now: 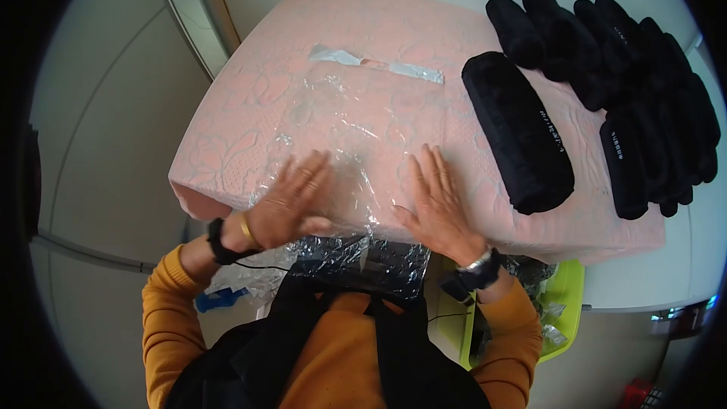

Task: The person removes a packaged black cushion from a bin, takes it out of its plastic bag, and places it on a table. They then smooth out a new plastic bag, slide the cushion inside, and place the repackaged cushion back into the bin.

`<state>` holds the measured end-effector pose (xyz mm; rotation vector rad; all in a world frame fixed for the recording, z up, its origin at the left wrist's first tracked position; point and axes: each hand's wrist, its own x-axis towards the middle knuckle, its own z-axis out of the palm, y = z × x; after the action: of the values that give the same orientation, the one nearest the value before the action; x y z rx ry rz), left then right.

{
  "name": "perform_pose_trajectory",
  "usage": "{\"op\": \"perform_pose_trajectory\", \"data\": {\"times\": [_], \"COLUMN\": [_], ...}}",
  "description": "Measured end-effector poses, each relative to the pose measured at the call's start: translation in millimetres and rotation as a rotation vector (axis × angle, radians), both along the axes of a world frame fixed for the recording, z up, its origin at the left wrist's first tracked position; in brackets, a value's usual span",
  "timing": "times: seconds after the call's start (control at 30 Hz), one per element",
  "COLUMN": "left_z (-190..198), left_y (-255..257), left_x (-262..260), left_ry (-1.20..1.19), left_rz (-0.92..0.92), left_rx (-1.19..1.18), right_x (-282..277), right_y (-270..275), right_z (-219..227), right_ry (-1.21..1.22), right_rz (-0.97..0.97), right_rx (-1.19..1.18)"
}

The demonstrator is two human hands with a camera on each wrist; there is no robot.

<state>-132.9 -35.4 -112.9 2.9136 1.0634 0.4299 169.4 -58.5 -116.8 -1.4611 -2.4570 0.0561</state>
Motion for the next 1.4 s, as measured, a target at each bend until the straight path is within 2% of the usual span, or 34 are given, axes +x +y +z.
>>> {"op": "perform_pose_trajectory", "data": {"times": [0.07,0.23,0.3,0.47,0.57,0.7,0.73,0.8,0.87,0.97,1.03,1.17,1.23,1.3,1.33,1.4], "left_z": [-10,-21,-19,-16,0,41,45,56,39,0,-13,-6,-6,-7,-6,-6], "left_y": [2,25,37,45,44,52,55,58,63,71,77,103,119,131,132,132], "left_x": [25,-6,-37,-74,-72,-63,-49,-4,37,73,74,26,-11,-41,-51,-58], "left_ry": [0.019,0.077,0.116,0.154,0.227,0.35,0.35,0.247,0.18,0.244,0.23,0.26,0.328,0.299,0.267,0.26], "left_rz": [-0.113,-0.048,0.134,0.269,0.318,0.386,0.378,0.142,-0.002,-0.033,-0.046,0.045,0.218,0.293,0.365,0.378], "left_rx": [-0.039,-0.041,-0.014,-0.07,-0.124,-0.006,-0.008,0.012,-0.062,-0.085,-0.236,-0.245,-0.249,-0.283,-0.307,-0.319], "right_x": [-3,3,8,14,30,50,46,23,8,5,1,15,17,16,15,15], "right_y": [9,0,-5,-9,-12,8,17,38,57,67,63,54,52,55,55,55], "right_z": [-4,-13,-11,-11,-9,7,13,23,3,-9,-19,-16,-15,-16,-18,-16], "right_ry": [-0.038,-0.063,-0.062,-0.083,-0.061,0.05,0.05,-0.014,-0.071,-0.13,-0.139,-0.116,-0.125,-0.146,-0.141,-0.123], "right_rz": [-0.027,0.009,-0.002,-0.016,-0.041,-0.072,-0.079,-0.035,-0.01,0.016,0.021,0.043,0.042,0.039,0.042,0.046], "right_rx": [0.022,-0.039,-0.063,-0.031,-0.106,-0.067,-0.07,-0.056,-0.041,-0.036,-0.082,-0.172,-0.187,-0.176,-0.179,-0.181]}}
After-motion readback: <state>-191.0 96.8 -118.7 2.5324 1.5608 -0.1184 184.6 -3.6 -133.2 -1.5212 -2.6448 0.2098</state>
